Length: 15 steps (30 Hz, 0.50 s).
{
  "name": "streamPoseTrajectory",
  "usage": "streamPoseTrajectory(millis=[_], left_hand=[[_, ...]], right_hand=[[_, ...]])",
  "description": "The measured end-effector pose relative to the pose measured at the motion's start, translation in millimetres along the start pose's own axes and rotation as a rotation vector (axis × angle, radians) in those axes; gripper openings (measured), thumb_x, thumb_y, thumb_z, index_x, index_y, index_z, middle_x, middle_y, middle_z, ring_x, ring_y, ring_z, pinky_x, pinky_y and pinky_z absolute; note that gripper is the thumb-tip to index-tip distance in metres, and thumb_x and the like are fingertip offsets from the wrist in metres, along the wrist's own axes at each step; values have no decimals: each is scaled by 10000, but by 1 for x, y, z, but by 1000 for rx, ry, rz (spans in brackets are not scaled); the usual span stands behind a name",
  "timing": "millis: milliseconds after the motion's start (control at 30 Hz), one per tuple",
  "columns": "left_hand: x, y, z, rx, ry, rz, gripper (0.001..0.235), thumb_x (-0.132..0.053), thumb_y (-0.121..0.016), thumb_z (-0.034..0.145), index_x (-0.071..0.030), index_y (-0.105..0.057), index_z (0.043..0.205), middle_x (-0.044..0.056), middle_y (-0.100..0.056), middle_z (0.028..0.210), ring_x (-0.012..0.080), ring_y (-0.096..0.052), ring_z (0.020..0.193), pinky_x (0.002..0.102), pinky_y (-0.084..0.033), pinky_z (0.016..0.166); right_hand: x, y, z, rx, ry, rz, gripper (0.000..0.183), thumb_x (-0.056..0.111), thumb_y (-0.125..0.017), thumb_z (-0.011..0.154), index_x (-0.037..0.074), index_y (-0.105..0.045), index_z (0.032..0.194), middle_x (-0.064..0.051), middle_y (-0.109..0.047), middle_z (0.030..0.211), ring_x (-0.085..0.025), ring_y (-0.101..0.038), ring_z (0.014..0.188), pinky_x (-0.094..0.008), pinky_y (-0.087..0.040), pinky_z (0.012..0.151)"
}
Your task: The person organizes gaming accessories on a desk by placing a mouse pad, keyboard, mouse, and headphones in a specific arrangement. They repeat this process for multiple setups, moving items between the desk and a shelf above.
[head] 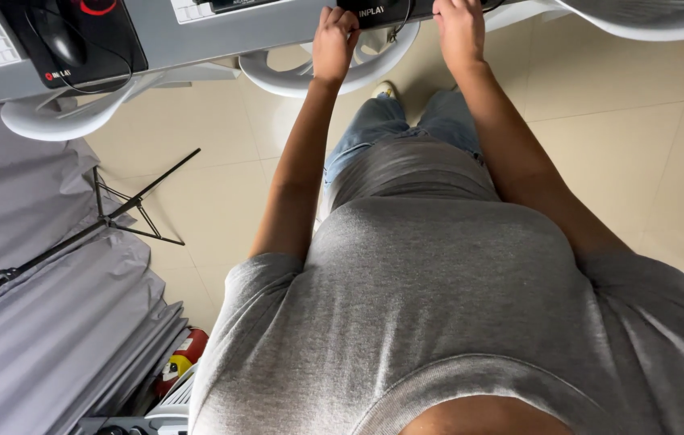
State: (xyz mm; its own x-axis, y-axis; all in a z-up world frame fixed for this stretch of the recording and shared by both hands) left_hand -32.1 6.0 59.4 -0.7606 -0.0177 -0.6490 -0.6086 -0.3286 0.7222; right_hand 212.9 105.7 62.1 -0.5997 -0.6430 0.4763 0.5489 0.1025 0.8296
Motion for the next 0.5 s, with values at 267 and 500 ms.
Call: streamPoseTrajectory(millis=[267, 500], left_hand=[[-12, -3, 4, -7, 35, 86, 193, -40, -798, 745, -87, -650, 861, 55, -637, 944, 317, -563, 955, 428, -500, 831], [-85, -22, 26, -84, 23, 145, 176, -132, -821, 776, -134, -690, 893, 57, -657, 961, 310, -579, 962, 470, -453, 820]], right_hand=[[-10, 0, 3, -21, -10, 93, 167, 12, -803, 874, 59, -652, 925, -125, -662, 868, -331, -643, 825, -451, -490, 721], [-23, 38, 2, -138, -88, 210, 55, -20, -719, 980, 11, -701, 1021, -157, -679, 883, -344, -645, 746, -430, -496, 663]])
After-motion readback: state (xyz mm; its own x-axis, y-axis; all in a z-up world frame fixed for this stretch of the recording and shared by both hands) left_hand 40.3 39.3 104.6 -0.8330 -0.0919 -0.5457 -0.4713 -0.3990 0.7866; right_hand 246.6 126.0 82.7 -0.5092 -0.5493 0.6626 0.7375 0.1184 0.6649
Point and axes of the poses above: each hand's wrist, its own z-axis towards the middle knuckle, its own y-axis out of the back of the hand, x = y × z, the point moved 4 cm from there along z, towards the middle knuckle
